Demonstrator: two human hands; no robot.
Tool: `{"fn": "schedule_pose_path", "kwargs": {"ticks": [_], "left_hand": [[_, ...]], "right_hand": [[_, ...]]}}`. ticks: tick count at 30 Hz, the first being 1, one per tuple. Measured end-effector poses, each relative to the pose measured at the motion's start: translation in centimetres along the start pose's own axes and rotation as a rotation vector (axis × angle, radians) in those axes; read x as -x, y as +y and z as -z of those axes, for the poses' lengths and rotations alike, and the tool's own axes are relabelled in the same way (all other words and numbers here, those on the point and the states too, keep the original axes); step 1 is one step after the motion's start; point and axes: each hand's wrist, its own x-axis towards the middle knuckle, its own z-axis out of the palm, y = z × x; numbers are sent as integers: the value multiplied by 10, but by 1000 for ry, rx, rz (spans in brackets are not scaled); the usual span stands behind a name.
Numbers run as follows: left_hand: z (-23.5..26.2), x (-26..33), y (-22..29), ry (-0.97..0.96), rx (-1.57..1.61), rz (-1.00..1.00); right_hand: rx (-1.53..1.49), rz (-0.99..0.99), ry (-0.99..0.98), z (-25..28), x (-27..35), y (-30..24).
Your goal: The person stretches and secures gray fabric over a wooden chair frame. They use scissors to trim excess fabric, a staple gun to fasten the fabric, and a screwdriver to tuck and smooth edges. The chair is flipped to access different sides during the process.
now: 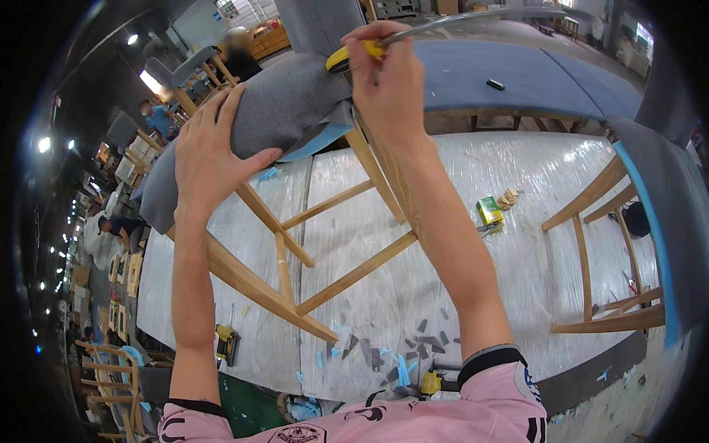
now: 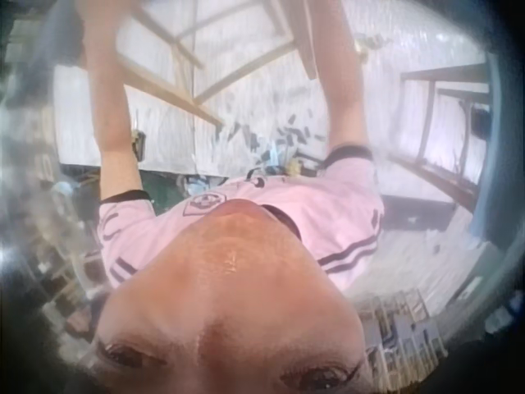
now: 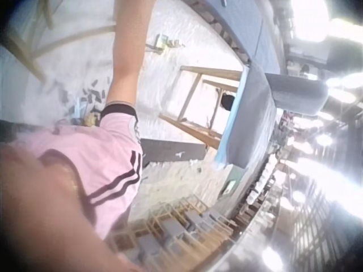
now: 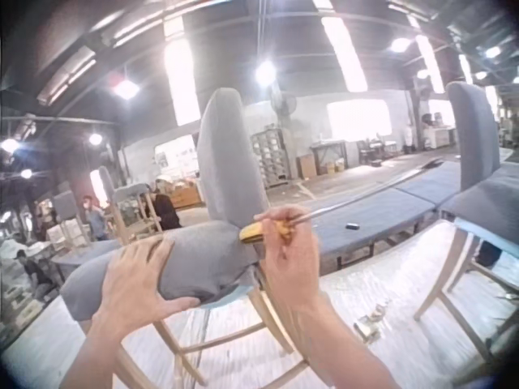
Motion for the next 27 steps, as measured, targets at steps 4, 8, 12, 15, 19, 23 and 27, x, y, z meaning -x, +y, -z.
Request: {"fn": "schedule_pose_path", "kwargs": {"ticks": [4,8,12,15,19,23,27], "left_hand": [[-1,10,-13,-26,-48,-32],[-2,10,-17,-11,41,-81],[14,24,-49,15,168,-105],[22,36,-78,47,255,-147],[21,34,-87,49,351,-250],[3,25,-76,54,368,-276],[-20,21,-88,104,449,-268]], "right_hand": [[-375,65,263,-10,2,-10],[-167,0,81,-4,12,-5],[-118,116,126,36,2,-44],[-340,215,353,56,-11,-83],[-219,290,164,75,-13,-110],[-74,313,59,45,-11,-139],[-167,433,18,17,-25,-163]]}}
